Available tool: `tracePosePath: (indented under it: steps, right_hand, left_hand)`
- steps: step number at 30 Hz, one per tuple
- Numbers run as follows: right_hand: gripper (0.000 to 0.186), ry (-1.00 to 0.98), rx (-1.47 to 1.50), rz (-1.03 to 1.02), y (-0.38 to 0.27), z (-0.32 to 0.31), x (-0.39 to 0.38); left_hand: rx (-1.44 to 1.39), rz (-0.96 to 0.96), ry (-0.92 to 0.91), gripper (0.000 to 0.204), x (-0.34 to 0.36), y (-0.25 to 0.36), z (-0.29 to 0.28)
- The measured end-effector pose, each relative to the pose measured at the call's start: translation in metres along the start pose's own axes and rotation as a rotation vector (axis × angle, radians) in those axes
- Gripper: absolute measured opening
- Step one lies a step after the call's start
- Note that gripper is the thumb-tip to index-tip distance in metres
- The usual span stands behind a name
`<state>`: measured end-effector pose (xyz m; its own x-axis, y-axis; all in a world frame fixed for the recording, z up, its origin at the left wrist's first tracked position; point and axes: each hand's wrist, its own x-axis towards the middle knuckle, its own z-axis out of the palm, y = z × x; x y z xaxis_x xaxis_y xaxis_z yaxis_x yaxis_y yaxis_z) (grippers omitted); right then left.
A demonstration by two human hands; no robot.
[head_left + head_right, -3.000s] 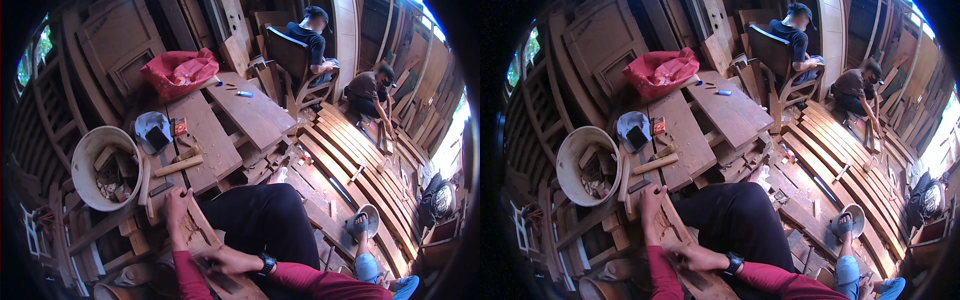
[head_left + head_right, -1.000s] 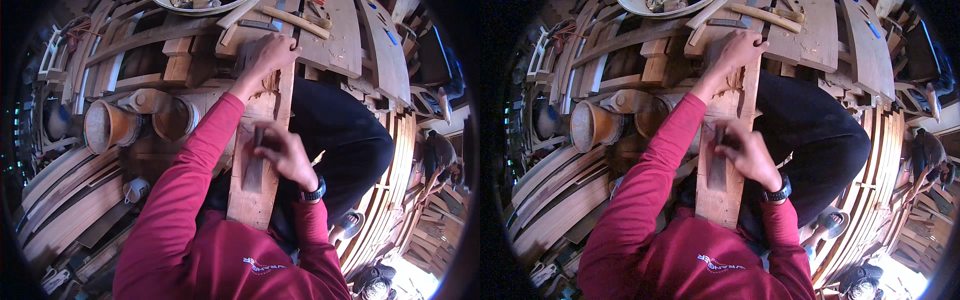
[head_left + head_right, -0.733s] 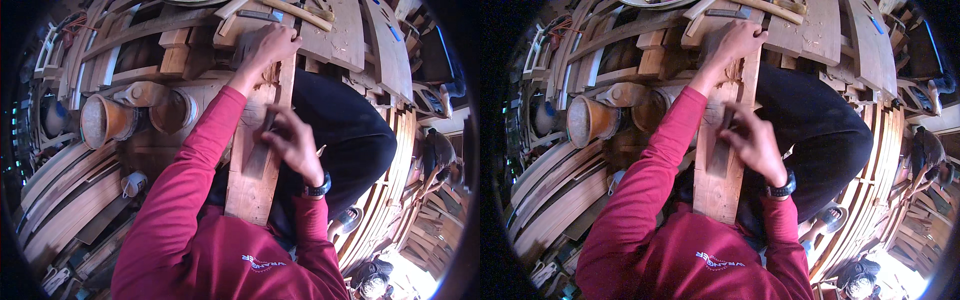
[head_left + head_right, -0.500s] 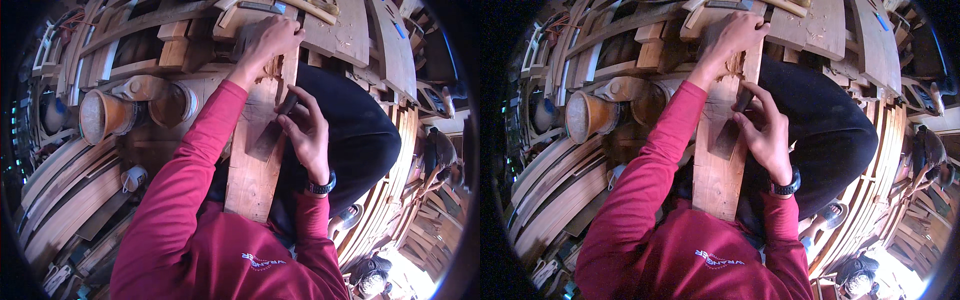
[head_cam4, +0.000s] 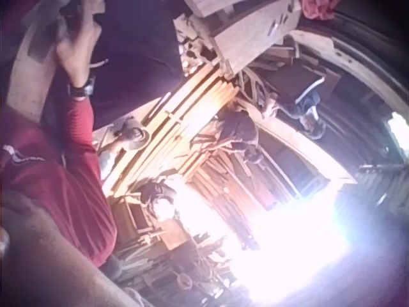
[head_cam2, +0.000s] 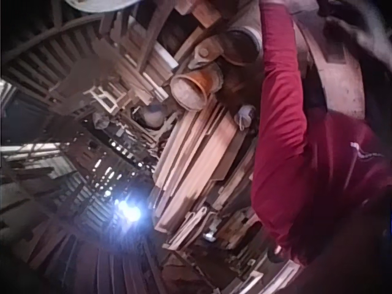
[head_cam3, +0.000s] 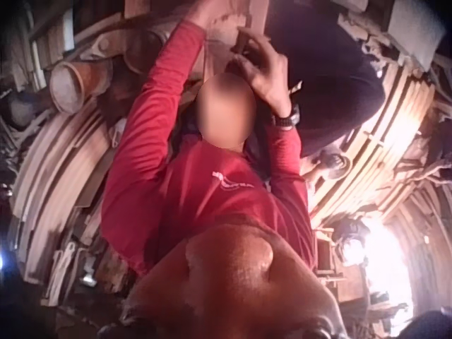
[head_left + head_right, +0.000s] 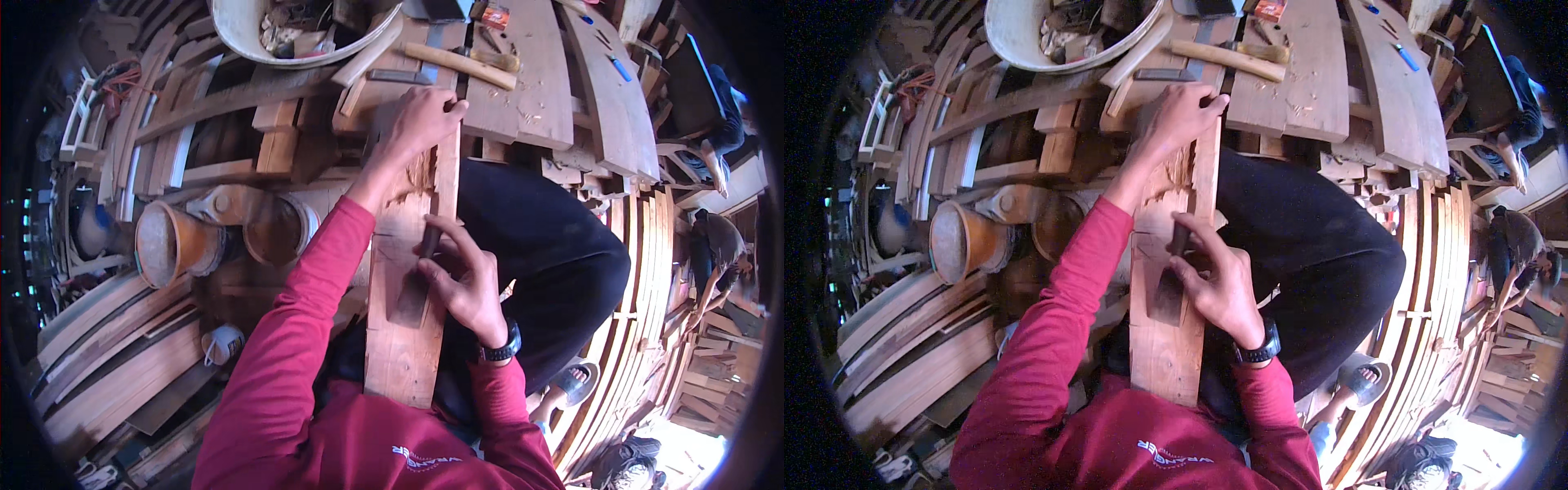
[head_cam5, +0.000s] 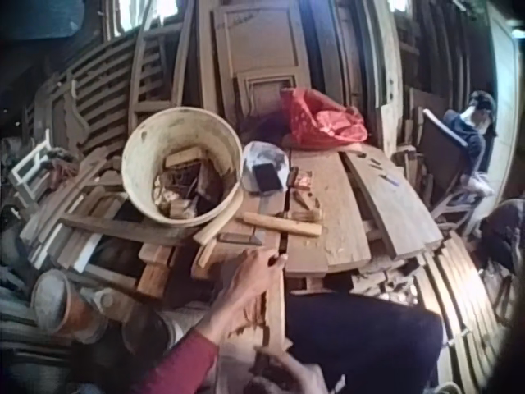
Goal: The person is using a chisel to carve and shape a piece of wood.
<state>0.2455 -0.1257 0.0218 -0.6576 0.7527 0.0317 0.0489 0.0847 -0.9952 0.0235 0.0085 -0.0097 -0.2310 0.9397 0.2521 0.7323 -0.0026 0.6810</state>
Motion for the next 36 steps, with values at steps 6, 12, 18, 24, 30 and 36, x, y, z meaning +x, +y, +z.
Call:
tracePosePath:
  steps: [6, 12, 18, 24, 30, 36]
  right_hand:
    - [0.054, -0.154, -0.087, -0.041, -0.006, 0.0, -0.001]
    - [0.052, -0.054, -0.064, -0.023, -0.011, -0.001, -0.002]
    - [0.055, -0.06, -0.071, -0.042, -0.003, -0.001, -0.003]
    - [0.053, -0.181, -0.069, -0.049, -0.009, 0.0, -0.004]
    - [0.056, -0.018, -0.035, -0.039, -0.005, -0.007, -0.003]
    - [0.056, -0.039, -0.071, -0.045, -0.011, -0.003, -0.003]
  left_hand:
    - [0.167, 0.184, 0.144, 0.031, 0.063, -0.016, -0.01]
    - [0.359, 0.183, 0.295, 0.063, 0.15, -0.044, 0.002]
    - [0.452, -0.059, 0.045, 0.07, 0.177, -0.056, 0.003]
    - [0.362, 0.04, 0.148, 0.066, 0.162, -0.047, -0.004]
    - [0.221, 0.217, 0.021, 0.049, 0.088, -0.022, -0.01]
    - [0.057, 0.178, -0.073, 0.023, 0.005, -0.004, -0.041]
